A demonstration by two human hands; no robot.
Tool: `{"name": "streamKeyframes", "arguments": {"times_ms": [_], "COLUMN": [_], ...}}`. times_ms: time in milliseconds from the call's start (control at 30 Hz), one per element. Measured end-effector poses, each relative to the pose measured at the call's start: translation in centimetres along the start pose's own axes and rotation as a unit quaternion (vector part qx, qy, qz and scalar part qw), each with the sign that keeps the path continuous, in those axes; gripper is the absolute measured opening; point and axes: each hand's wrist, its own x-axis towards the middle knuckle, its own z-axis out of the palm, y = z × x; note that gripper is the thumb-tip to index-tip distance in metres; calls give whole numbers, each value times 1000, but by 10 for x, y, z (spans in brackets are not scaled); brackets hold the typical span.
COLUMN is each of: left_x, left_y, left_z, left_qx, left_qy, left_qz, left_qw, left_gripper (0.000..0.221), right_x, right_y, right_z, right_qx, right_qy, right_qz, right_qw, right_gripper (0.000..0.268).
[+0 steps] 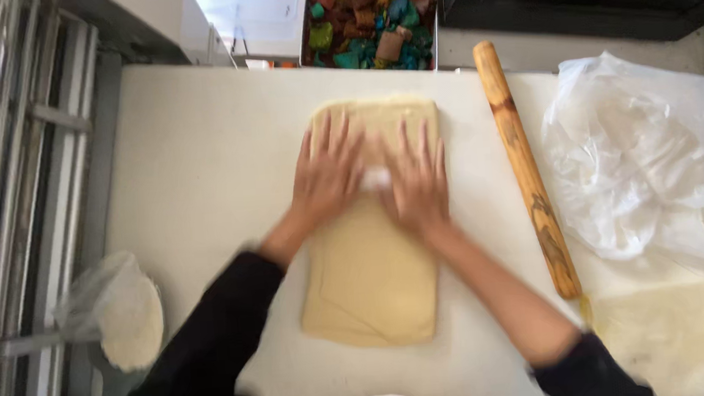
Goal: The person rolls a sheet of dough on a table using a wooden rolling pin, folds the dough onto itself, and rolls it again.
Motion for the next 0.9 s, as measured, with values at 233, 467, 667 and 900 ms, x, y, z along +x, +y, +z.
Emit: {"name": "streamKeyframes", "arguments": {"times_ms": [233,467,667,900], "left_x": [71,88,20,155], "left_y": [-34,-21,-14,-61], "left_z": [2,20,-18,2], "left_qx": [48,-25,-69,54], "left_qy": [37,105,-30,39], "left_qz": [64,-88,55,12], "left_qw": [996,990,996,998], "left_gripper": [61,51,62,59], "right_x": [83,92,20,158], "right_y": [33,35,10,70], "right_z": [6,21,-7,22], "right_qx": [-71,-21,8,-50], "right_qy": [-56,72,-87,-35], "right_qz": [21,102,-35,71], "right_qw": [996,992,996,996], "right_gripper": [65,64,67,64]}}
